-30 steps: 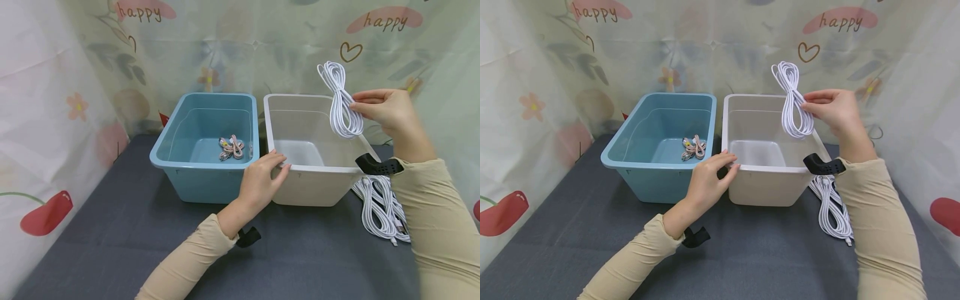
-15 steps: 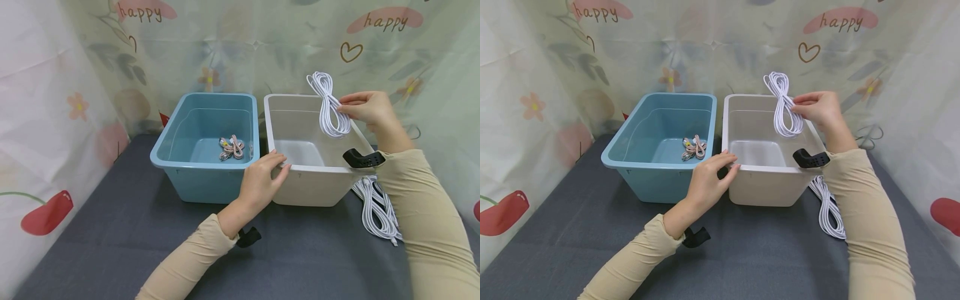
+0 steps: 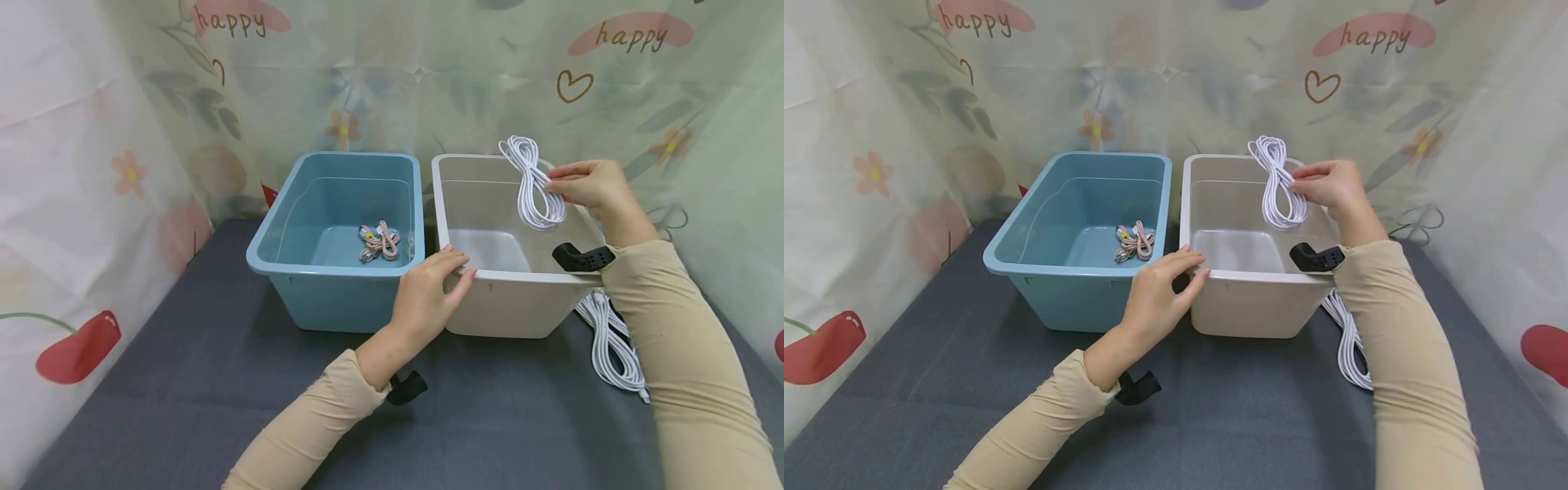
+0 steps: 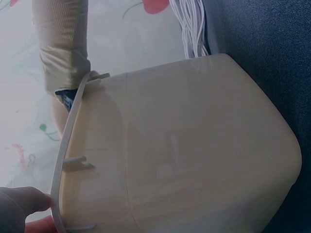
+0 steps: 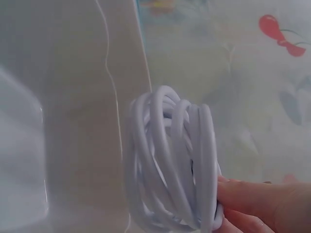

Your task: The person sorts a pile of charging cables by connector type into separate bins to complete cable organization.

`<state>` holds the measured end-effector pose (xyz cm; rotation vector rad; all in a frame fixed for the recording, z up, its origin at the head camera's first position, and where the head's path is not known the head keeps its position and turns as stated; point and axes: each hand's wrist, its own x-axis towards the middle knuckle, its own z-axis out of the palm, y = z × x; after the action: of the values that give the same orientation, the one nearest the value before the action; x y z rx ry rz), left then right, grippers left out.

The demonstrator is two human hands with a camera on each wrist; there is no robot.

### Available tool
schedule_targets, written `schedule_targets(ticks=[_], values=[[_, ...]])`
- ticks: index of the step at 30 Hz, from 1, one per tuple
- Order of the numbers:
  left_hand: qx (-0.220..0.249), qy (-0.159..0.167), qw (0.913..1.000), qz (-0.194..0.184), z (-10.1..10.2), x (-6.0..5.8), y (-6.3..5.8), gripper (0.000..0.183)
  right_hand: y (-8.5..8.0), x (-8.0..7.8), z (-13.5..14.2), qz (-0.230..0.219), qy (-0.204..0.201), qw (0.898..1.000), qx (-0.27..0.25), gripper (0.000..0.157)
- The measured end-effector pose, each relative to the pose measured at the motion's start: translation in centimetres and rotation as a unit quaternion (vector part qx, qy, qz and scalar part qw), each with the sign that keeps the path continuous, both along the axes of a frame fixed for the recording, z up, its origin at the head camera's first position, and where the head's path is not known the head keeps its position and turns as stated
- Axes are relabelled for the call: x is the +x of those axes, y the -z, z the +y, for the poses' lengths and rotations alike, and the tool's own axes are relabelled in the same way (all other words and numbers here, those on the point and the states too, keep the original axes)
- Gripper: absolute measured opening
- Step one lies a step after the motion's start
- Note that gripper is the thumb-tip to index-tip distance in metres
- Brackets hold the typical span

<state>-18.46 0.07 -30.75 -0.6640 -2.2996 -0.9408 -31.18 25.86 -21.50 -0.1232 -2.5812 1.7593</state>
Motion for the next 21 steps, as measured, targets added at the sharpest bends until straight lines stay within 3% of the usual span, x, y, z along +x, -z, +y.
schedule_targets(ticks=[21], values=[[0.003,0.002,1.0,-0.008,0.12,-0.03,0.12,0.023,0.81,-0.24,0.21,0.0,-0.002,0.998,0.064,0.035]])
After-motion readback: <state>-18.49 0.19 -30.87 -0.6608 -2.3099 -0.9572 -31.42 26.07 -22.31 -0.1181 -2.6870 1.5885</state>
